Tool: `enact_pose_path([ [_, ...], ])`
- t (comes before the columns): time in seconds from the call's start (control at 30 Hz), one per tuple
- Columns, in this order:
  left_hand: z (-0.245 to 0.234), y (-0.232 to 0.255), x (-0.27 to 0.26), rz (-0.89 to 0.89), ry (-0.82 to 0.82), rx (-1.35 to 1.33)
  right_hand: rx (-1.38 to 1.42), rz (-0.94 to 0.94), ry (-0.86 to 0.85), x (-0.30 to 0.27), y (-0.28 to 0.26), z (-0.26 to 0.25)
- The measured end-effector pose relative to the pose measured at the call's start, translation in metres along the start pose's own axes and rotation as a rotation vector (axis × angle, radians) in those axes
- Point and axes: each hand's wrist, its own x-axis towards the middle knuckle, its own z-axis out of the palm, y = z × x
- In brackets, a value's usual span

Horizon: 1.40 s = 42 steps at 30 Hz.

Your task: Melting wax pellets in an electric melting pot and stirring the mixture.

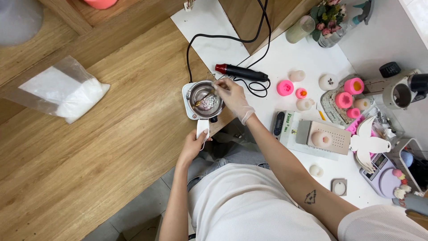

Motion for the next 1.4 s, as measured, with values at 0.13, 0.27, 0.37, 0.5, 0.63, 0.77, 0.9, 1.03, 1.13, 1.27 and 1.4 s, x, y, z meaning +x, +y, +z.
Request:
enact_pose_path([
  [0.13,-0.006,0.019,-0.003,0.024,-0.115,0.027,-0.006,-0.068,-0.113,-0.018,-0.026,0.003],
  [0.27,-0.009,0.04,-0.01,-0.006,-0.134,0.076,-0.143,-0.263,-0.062,-0.035,-0.045,-0.006],
  [0.37,-0.011,0.029,-0.005,0.087,-0.176,0.013,-0.274,-0.32,0.002,-0.041,-0.04,-0.011],
  [0.5,-0.012,0.026,0.0,-0.014,-0.136,0.021,-0.298,-0.306,0.006,-0.042,-0.038,-0.006],
  [0.63,-0.017,0.015,0.008,0.012,-0.159,-0.054,-0.324,-0.246,-0.018,-0.039,-0.032,-0.007],
  [0.77,-0.021,0.03,0.002,-0.033,-0.16,0.001,-0.295,-0.185,-0.044,-0.037,-0.039,-0.007],
  [0.9,-0.022,0.018,0.008,-0.069,-0.147,0.125,-0.308,-0.178,-0.085,-0.032,-0.028,-0.01],
  [1.03,-0.021,0.027,0.002,-0.028,-0.177,0.09,-0.372,-0.318,-0.052,-0.031,-0.018,-0.008],
  [1.13,-0.019,0.03,0.005,-0.029,-0.234,-0.013,-0.443,-0.346,-0.055,-0.031,-0.027,-0.01],
  [1.27,-0.019,0.048,-0.003,-0.069,-0.201,-0.102,-0.599,-0.353,-0.021,-0.027,-0.025,-0.012],
  [1.4,-0.016,0.033,0.0,-0.07,-0.068,-0.068,-0.601,-0.353,-0.053,-0.027,-0.028,-0.014],
])
